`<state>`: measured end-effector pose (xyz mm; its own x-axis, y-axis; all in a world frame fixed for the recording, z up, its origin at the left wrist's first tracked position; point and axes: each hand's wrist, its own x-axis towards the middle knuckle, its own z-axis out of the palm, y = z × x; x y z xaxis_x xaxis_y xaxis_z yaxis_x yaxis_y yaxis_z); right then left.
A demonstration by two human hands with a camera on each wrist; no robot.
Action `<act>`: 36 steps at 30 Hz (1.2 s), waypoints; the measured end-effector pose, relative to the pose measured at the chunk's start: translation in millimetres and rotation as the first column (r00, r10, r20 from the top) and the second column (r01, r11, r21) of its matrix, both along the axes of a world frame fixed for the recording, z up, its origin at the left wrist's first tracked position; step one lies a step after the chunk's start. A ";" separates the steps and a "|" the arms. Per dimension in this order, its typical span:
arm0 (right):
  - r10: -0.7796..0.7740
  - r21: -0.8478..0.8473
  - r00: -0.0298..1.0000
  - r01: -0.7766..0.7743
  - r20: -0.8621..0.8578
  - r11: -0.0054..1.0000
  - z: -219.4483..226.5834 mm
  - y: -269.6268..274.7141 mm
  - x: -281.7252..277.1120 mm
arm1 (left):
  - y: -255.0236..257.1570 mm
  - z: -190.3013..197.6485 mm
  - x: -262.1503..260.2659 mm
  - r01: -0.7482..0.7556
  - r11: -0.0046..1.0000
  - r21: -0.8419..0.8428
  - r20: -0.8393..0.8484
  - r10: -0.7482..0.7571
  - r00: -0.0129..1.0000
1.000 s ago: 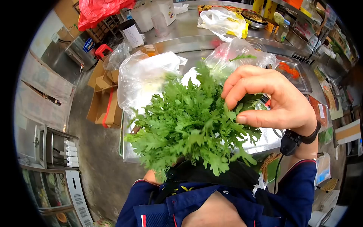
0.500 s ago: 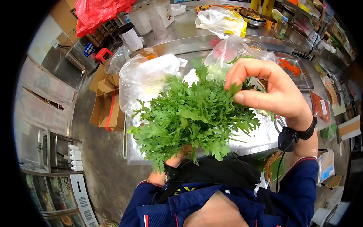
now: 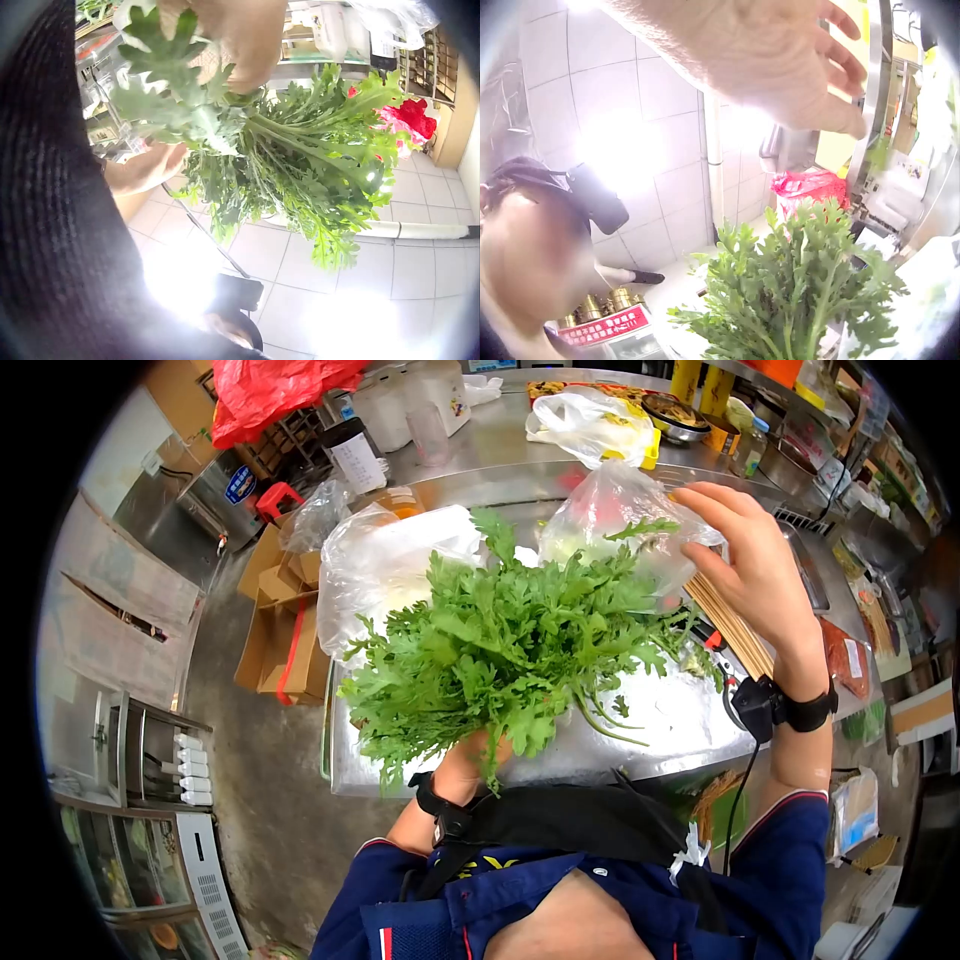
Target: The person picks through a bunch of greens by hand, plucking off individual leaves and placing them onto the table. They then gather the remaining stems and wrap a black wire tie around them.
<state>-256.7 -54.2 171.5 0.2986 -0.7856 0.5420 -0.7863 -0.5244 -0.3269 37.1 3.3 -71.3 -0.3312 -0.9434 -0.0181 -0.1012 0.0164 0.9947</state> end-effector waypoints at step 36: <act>0.397 -0.247 0.858 -0.328 0.327 0.912 -28.2 10.4 53.5 | -13.0 80.0 -42.5 -0.053 0.987 -0.154 -0.037 0.048 0.998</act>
<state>-203.2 -43.8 143.2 0.2992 -0.5410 0.7860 -0.3727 -0.8246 -0.4256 -5.4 -9.8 8.7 -0.2810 -0.9495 0.1394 -0.0724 0.1658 0.9835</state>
